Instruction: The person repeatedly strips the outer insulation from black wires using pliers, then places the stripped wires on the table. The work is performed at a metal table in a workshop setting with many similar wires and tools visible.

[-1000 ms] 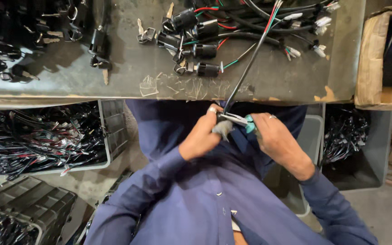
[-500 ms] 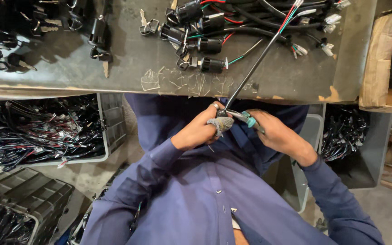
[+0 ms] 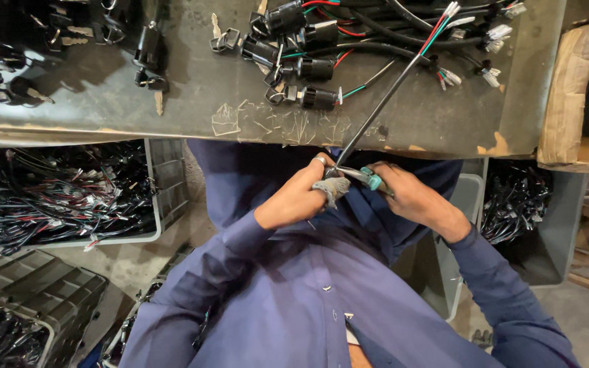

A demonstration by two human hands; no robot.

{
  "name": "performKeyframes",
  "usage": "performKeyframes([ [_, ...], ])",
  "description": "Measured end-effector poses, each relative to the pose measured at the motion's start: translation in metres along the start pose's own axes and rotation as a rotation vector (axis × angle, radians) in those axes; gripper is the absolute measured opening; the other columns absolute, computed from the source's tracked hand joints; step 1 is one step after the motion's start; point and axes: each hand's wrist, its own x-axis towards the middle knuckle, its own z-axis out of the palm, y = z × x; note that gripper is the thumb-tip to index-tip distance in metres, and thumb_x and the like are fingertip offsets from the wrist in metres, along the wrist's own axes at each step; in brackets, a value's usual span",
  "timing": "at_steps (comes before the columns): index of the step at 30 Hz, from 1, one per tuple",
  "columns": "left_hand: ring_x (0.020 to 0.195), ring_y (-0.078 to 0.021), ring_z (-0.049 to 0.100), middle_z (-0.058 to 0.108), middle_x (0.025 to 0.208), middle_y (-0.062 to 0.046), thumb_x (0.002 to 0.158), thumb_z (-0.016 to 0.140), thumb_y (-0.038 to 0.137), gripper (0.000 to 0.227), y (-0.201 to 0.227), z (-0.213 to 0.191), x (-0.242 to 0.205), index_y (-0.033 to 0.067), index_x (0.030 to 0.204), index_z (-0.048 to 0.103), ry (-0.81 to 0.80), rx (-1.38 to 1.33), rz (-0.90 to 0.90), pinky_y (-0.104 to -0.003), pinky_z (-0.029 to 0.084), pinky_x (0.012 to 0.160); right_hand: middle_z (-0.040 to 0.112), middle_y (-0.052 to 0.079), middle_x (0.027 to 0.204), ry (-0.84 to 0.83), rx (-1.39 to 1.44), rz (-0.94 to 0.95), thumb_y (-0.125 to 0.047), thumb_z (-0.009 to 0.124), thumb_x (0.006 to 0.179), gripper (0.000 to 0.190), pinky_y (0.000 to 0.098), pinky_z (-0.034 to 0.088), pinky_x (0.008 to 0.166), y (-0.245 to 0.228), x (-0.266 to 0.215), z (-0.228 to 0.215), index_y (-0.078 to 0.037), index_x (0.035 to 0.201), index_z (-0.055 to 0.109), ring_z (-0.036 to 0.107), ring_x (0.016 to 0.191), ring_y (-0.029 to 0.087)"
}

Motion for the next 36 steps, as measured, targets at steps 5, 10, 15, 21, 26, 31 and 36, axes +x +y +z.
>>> performKeyframes([
  [5, 0.077, -0.0392, 0.066, 0.066, 0.08, -0.023, 0.092, 0.063, 0.004, 0.026, 0.005, 0.004, -0.004, -0.0009, 0.111, 0.046, 0.187, 0.377, 0.229, -0.047, 0.05, 0.066, 0.066, 0.024, 0.101, 0.035, 0.02, -0.001, 0.003, 0.064, 0.086, 0.033, 0.046, 0.051, 0.076, -0.003, 0.002, 0.007, 0.003, 0.118, 0.056, 0.064, 0.094, 0.044],
  [10, 0.081, -0.0473, 0.064, 0.067, 0.083, -0.028, 0.083, 0.063, 0.003, 0.04, 0.013, 0.007, -0.008, -0.0016, 0.119, 0.044, 0.313, 0.634, 0.092, -0.056, 0.048, 0.068, 0.068, 0.018, 0.082, 0.07, 0.169, 0.119, -0.003, 0.068, 0.086, 0.024, 0.0442, 0.054, 0.063, -0.025, 0.003, 0.012, -0.002, 0.107, 0.058, 0.069, 0.075, 0.039],
  [15, 0.072, -0.0461, 0.065, 0.067, 0.094, -0.027, 0.078, 0.063, 0.001, 0.048, 0.013, 0.014, -0.012, -0.0025, 0.123, 0.046, 0.502, 0.914, 0.183, -0.056, 0.048, 0.059, 0.065, 0.022, 0.084, 0.25, -0.043, 0.118, -0.003, 0.068, 0.089, 0.021, 0.0486, 0.049, 0.064, -0.055, 0.0, 0.021, -0.001, 0.106, 0.057, 0.064, 0.079, 0.045],
  [21, 0.075, -0.0478, 0.064, 0.068, 0.086, -0.023, 0.085, 0.064, 0.008, 0.043, 0.014, 0.003, -0.015, 0.0032, 0.124, 0.047, 0.407, 0.827, 0.088, -0.059, 0.047, 0.065, 0.068, 0.019, 0.088, 0.139, 0.06, 0.244, -0.011, 0.071, 0.09, 0.029, 0.0445, 0.052, 0.069, -0.07, -0.001, 0.011, -0.002, 0.114, 0.057, 0.068, 0.082, 0.039],
  [26, 0.076, -0.0472, 0.065, 0.068, 0.088, -0.022, 0.08, 0.067, 0.009, 0.047, 0.021, -0.001, -0.02, 0.0028, 0.121, 0.045, 0.358, 0.836, 0.139, -0.059, 0.047, 0.064, 0.068, 0.018, 0.104, 0.025, 0.208, 0.231, -0.012, 0.07, 0.088, 0.047, 0.039, 0.053, 0.082, -0.072, 0.001, 0.007, -0.003, 0.131, 0.054, 0.068, 0.092, 0.031],
  [31, 0.078, -0.0471, 0.065, 0.069, 0.088, -0.021, 0.081, 0.065, 0.009, 0.044, 0.026, -0.003, -0.023, 0.0049, 0.12, 0.046, 0.331, 0.851, 0.091, -0.059, 0.048, 0.066, 0.068, 0.019, 0.106, 0.016, 0.234, 0.291, -0.015, 0.072, 0.089, 0.049, 0.039, 0.053, 0.083, -0.073, 0.004, 0.019, -0.003, 0.132, 0.052, 0.068, 0.096, 0.032],
  [36, 0.081, -0.0471, 0.066, 0.069, 0.087, -0.022, 0.086, 0.065, 0.014, 0.038, 0.028, -0.004, -0.024, 0.0048, 0.119, 0.048, 0.328, 0.79, 0.064, -0.059, 0.048, 0.067, 0.068, 0.02, 0.109, 0.011, 0.279, 0.293, -0.015, 0.07, 0.089, 0.053, 0.0394, 0.052, 0.085, -0.079, 0.003, 0.024, 0.0, 0.135, 0.049, 0.068, 0.1, 0.033],
])
